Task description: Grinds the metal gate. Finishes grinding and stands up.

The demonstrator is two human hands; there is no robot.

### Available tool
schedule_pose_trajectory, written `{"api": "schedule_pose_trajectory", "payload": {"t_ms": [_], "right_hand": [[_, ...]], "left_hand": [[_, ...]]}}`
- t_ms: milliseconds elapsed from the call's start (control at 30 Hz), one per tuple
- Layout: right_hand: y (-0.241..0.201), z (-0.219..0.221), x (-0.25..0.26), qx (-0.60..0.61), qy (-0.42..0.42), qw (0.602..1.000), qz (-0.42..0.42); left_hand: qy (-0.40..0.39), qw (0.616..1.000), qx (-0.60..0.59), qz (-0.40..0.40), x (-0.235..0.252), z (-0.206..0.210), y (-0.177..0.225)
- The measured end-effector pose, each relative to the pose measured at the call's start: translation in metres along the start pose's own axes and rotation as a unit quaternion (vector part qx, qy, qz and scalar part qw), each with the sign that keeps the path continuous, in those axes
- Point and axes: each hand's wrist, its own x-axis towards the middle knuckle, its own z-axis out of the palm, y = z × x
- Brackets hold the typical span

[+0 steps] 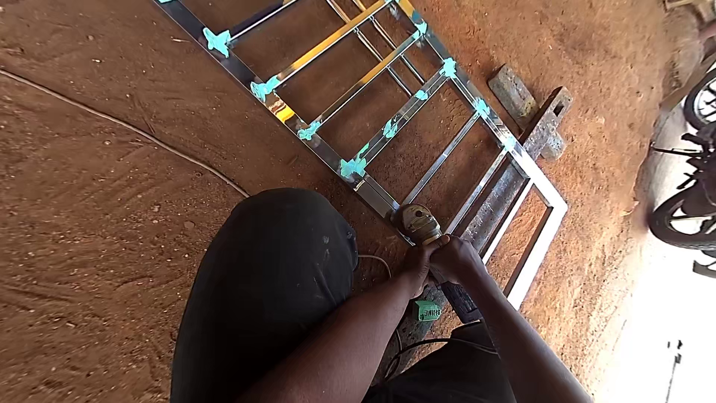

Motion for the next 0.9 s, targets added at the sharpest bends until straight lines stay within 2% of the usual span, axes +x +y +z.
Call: {"api": "schedule_pose_trajectory", "payload": {"t_ms": [167,333,500,667,800,900], "right_hand": [[-0.007,-0.005,0.007,-0.028,-0.013,0.999,-0.015],[-0.006,0.002,-0.006,-0.018,-0.007,1.000,0.010],[-0.005,0.001,0.003,-0.034,-0.014,0.999,-0.031],[-0.016,0.001,-0.015,-0.027,-0.004,0.999,0.032],[-0.011,0.002,-0.001,-0.037,0.002,0.999,-0.013],[-0.014,0.000,-0.008,-0.045,-0.014,0.999,-0.008]], "left_hand": [[0.009,0.999,-0.023,0.022,-0.002,-0.001,0.004],[-0.016,0.999,0.020,-0.044,-0.023,0.000,0.012],[-0.005,1.000,-0.023,-0.004,-0.008,-0.005,0.002],[-0.058,0.997,-0.018,-0.046,-0.014,-0.010,0.010],[-0.029,0.999,-0.024,-0.008,-0.007,-0.009,0.006],[-0.036,0.999,-0.015,-0.029,-0.024,-0.007,0.011]]}}
